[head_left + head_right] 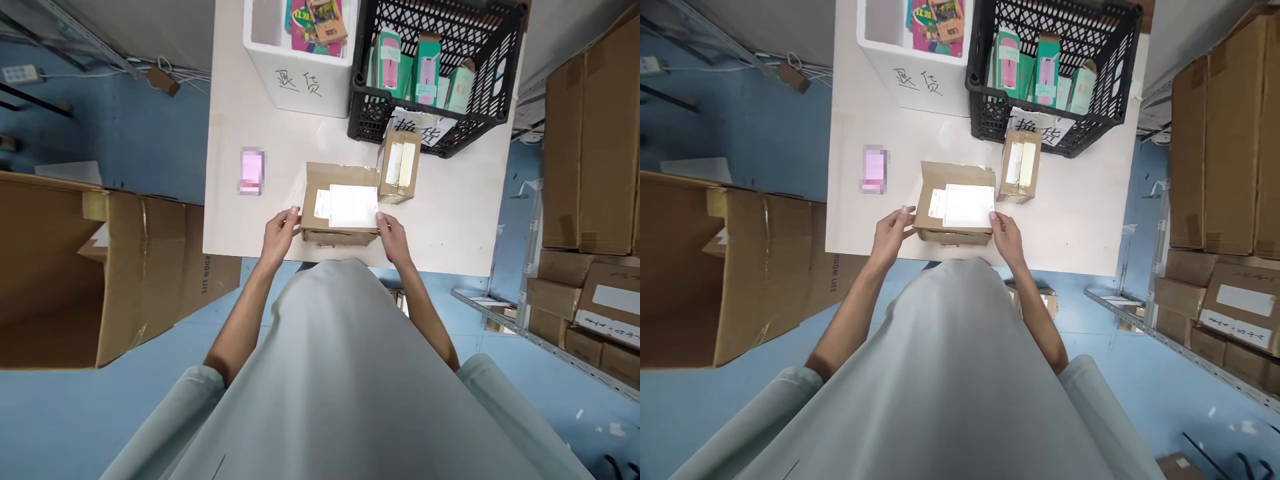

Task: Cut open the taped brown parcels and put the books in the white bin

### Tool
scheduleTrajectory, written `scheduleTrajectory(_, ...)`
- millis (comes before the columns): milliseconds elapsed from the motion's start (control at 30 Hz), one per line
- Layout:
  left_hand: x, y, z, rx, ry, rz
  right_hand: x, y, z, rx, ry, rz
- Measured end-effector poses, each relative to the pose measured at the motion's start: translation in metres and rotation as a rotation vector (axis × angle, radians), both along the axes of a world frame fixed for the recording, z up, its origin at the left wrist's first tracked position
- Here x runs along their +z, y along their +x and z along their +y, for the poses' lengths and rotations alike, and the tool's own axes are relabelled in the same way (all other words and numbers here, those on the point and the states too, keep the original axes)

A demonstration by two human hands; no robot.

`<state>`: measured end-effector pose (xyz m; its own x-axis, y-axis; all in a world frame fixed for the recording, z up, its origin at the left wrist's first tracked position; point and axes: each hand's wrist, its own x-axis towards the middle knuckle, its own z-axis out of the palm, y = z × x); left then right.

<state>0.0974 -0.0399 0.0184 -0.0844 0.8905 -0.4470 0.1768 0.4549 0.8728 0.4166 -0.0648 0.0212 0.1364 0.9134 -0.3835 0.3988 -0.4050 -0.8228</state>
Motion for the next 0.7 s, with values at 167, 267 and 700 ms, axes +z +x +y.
scheduleTrajectory(167, -0.047, -0.008, 0.002, -0.035, -0.054, 0.023, -0.055, -0.020, 0.001, 0.071, -0.050, -0.031)
scheduleTrajectory(267, -0.070, -0.015, -0.001, -0.072, -0.162, 0.061, -0.075, -0.029, -0.006, 0.044, -0.154, -0.041)
scheduleTrajectory(700, -0.068, -0.015, 0.041, -0.156, -0.133, 0.038, -0.065, -0.041, 0.022, -0.149, -0.111, 0.074)
